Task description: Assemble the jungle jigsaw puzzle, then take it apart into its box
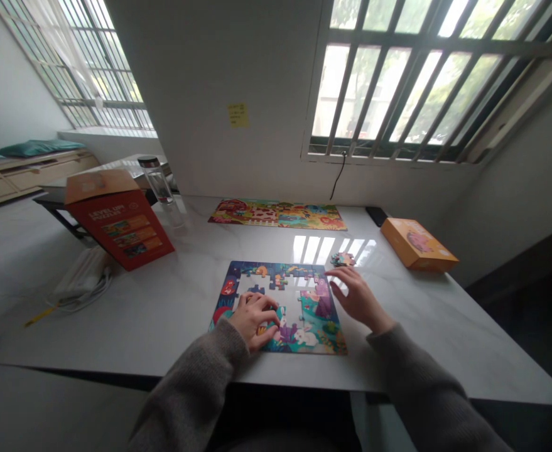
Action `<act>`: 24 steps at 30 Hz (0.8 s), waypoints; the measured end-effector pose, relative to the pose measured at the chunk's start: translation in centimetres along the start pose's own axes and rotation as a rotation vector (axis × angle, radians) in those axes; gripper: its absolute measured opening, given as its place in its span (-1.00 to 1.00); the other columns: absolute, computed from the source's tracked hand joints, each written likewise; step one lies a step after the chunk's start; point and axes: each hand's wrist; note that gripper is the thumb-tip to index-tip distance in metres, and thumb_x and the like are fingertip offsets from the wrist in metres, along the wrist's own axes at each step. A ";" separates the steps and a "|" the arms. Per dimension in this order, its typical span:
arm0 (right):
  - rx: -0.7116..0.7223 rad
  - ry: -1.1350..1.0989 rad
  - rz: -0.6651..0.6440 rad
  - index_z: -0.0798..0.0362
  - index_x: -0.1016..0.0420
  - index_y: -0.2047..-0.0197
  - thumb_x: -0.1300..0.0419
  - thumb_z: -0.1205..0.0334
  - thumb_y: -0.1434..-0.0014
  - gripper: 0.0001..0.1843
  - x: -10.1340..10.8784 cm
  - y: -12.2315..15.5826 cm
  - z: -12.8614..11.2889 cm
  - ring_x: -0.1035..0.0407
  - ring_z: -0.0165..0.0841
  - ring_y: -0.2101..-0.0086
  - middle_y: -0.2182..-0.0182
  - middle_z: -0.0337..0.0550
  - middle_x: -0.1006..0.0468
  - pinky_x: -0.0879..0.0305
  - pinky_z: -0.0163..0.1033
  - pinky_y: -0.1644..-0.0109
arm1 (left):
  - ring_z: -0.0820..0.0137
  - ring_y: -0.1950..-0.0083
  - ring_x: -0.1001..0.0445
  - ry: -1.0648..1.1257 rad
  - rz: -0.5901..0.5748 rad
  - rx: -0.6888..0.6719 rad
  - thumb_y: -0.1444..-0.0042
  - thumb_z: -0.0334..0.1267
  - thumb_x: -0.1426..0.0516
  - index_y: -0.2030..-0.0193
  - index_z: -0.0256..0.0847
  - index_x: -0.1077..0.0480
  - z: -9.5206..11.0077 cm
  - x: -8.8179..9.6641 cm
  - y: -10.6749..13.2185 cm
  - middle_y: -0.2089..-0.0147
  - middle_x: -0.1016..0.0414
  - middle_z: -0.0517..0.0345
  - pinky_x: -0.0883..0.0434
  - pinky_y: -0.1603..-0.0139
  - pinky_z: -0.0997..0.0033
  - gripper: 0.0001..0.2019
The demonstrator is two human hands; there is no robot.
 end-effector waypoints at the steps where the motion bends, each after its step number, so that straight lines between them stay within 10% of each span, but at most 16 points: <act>1: -0.019 0.074 0.041 0.01 -0.50 0.02 -0.07 0.32 -0.31 -0.75 0.4 -0.6 1.9 -0.37 -0.12 0.02 0.10 0.00 -0.55 -0.31 0.08 -0.11 | 0.19 -0.07 -0.36 0.001 0.004 0.000 -0.12 -0.21 -0.15 0.24 -0.03 -0.55 0.0 0.0 0.0 -0.02 -0.49 0.13 -0.07 -0.29 -0.01 -0.86; 8: -0.131 0.315 0.060 0.06 -0.53 0.02 -0.09 0.23 -0.23 -0.70 0.2 -2.4 10.6 -0.34 -0.04 0.01 0.02 0.07 -0.54 -0.29 0.06 -0.09 | 0.17 -0.07 -0.36 0.005 0.022 0.000 -0.10 -0.22 -0.16 0.22 -0.06 -0.51 0.2 0.1 0.0 -0.01 -0.50 0.11 -0.10 -0.27 0.00 -0.87; 24: -0.168 0.348 0.148 0.05 -0.44 0.12 -0.24 0.08 -0.17 -0.73 0.2 -2.2 9.7 -0.36 -0.07 0.16 0.20 0.02 -0.54 -0.28 0.01 0.04 | 0.19 -0.07 -0.40 0.023 0.116 -0.001 -0.14 -0.24 -0.12 0.12 -0.09 -0.49 -0.1 0.1 -0.1 -0.04 -0.47 0.05 -0.21 -0.22 0.05 -0.81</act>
Point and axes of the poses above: each hand's wrist, its own y-axis away from the middle knuckle, its own x-axis out of the back of the hand, z = x × y
